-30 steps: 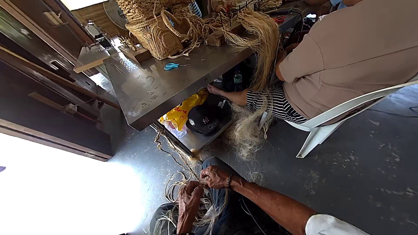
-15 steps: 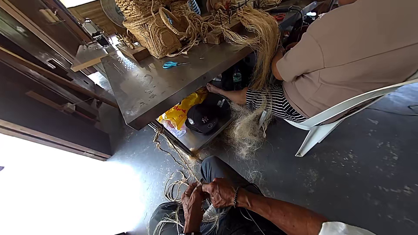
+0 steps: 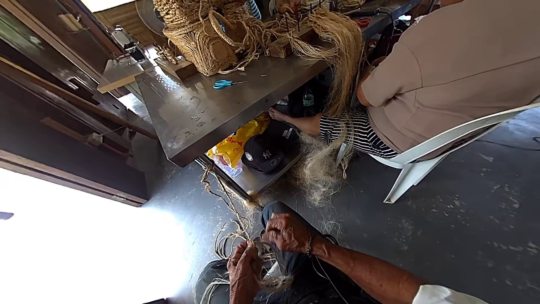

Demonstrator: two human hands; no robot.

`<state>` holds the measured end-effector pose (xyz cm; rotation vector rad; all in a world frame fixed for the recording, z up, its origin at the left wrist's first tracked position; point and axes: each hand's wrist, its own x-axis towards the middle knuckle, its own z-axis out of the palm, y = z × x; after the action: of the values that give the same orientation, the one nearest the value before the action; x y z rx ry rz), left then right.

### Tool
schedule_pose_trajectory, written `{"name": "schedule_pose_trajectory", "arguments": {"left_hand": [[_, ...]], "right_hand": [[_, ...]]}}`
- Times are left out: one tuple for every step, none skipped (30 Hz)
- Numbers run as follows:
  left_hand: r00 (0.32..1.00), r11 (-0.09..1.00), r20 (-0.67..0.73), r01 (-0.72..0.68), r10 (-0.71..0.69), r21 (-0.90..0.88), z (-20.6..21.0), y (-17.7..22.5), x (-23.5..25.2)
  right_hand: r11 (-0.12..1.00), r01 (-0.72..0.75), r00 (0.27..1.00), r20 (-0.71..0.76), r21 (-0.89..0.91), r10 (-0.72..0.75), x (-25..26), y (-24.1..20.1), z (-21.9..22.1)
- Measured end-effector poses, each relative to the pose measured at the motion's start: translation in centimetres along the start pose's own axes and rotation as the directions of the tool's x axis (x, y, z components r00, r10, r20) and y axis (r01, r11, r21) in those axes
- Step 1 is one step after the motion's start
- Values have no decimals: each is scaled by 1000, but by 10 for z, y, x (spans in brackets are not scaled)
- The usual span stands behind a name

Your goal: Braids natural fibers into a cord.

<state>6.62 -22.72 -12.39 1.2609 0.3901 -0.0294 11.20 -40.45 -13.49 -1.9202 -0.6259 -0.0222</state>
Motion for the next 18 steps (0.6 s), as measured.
{"name": "schedule_pose_trajectory", "arguments": {"left_hand": [[1000,1000,-1,5,-5,17,0,2,0],[1000,1000,1,3,-3,31,1,3,1],[1000,999,10,0,-1,43,3,4,1],[1000,998,18,-7,6,59,5,4,2],[1000,997,20,-13,12,81,6,4,2],[1000,995,18,-21,19,101,8,4,3],[1000,993,12,-28,27,118,9,4,4],[1000,991,4,-30,30,132,8,4,5],[1000,989,-6,-30,31,142,8,4,5],[1000,988,-11,-27,29,152,6,3,6],[1000,987,-16,-24,27,158,4,3,6],[1000,986,-16,-18,21,167,2,4,6],[1000,985,-12,-12,15,173,1,5,6],[1000,985,-10,-8,10,175,0,5,6],[1000,985,-6,-5,6,174,-1,7,6],[1000,984,0,1,-1,179,-1,8,6],[1000,984,8,5,-7,178,-2,9,6],[1000,984,18,9,-13,177,-2,10,7]], "right_hand": [[999,-45,999,-17,11,45,8,-4,-5],[995,-92,996,12,30,91,16,-7,-10],[988,-142,987,77,59,138,24,-10,-12],[978,-186,973,154,91,171,31,-10,-11],[962,-235,951,236,137,198,37,-10,-8],[938,-291,924,308,187,225,41,-9,-3],[902,-364,891,368,233,264,45,-8,3],[848,-453,850,422,275,317,47,-8,8],[782,-538,804,470,314,364,48,-7,10],[715,-606,763,508,349,399,47,-6,11],[652,-655,734,530,383,425,46,-5,12],[594,-689,710,548,414,442,45,-4,14],[548,-707,699,559,447,446,44,-4,14],[512,-713,698,561,480,446,43,-4,15],[483,-710,702,558,512,442,42,-4,15],[453,-707,707,556,543,437,41,-4,16],[428,-700,714,555,571,427,41,-4,17],[412,-690,724,552,596,413,40,-3,18]]}}
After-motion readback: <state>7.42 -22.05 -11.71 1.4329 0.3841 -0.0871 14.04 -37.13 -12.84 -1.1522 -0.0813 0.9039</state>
